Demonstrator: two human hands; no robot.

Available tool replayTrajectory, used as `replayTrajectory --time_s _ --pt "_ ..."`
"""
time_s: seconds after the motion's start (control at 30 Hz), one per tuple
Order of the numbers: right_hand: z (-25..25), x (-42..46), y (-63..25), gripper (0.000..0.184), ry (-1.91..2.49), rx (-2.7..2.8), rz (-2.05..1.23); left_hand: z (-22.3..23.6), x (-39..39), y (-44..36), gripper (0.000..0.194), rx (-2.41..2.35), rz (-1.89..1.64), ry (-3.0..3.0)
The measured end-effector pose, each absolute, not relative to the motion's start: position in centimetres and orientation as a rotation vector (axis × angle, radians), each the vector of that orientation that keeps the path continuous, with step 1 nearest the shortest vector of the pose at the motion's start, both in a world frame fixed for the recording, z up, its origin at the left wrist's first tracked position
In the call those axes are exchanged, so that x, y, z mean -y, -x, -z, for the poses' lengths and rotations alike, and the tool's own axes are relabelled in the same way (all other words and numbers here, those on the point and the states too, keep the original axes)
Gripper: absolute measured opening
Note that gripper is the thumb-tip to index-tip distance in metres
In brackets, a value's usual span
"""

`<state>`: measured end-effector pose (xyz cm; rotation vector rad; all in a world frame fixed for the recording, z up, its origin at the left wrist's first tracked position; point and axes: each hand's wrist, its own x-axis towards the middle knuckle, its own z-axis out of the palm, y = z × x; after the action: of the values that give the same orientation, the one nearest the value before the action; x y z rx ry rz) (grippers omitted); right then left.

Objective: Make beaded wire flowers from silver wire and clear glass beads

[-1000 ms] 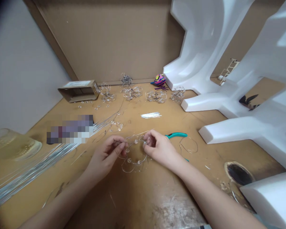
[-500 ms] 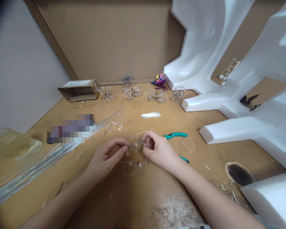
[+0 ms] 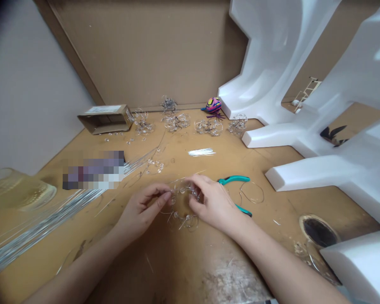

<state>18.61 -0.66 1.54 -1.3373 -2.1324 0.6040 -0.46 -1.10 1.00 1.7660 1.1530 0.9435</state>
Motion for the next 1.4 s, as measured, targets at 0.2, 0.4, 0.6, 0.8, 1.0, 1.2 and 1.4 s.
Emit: replayTrajectory --time_s 0.2,0.4,0.6,0.8,1.0,1.2,1.4 --pt "-1.0 0.3 -18.7 0.012 1.343 2.204 -0.49 -1.2 1.3 0.4 0.016 -1.138 -0.932 -1.789" --pt "-1.5 0.4 -18.6 0.009 1.308 2.236 -0.464 -1.1 1.5 0.2 0.014 -1.135 -0.928 -1.779" --pt "-2.1 0.9 -18.4 0.009 1.337 2.262 -0.403 -1.3 1.8 -0.1 0.013 -1.164 -0.941 -1.838" --pt "-2.3 1.0 -18.4 0.008 1.37 2.262 -0.395 -1.5 2.0 -0.2 0.014 -1.16 -0.931 -1.838" --pt "-2.1 0.8 -18.5 0.011 1.329 2.22 -0.487 -1.3 1.9 -0.1 0.016 -1.152 -0.927 -1.815" --pt "-1.6 0.8 -18.6 0.011 1.346 2.153 -0.553 -1.1 1.8 -0.1 0.015 -1.126 -0.934 -1.825" --pt "-0.7 0.2 -18.8 0.024 1.302 2.062 -0.835 -1.1 1.7 0.0 0.015 -1.14 -0.96 -1.874"
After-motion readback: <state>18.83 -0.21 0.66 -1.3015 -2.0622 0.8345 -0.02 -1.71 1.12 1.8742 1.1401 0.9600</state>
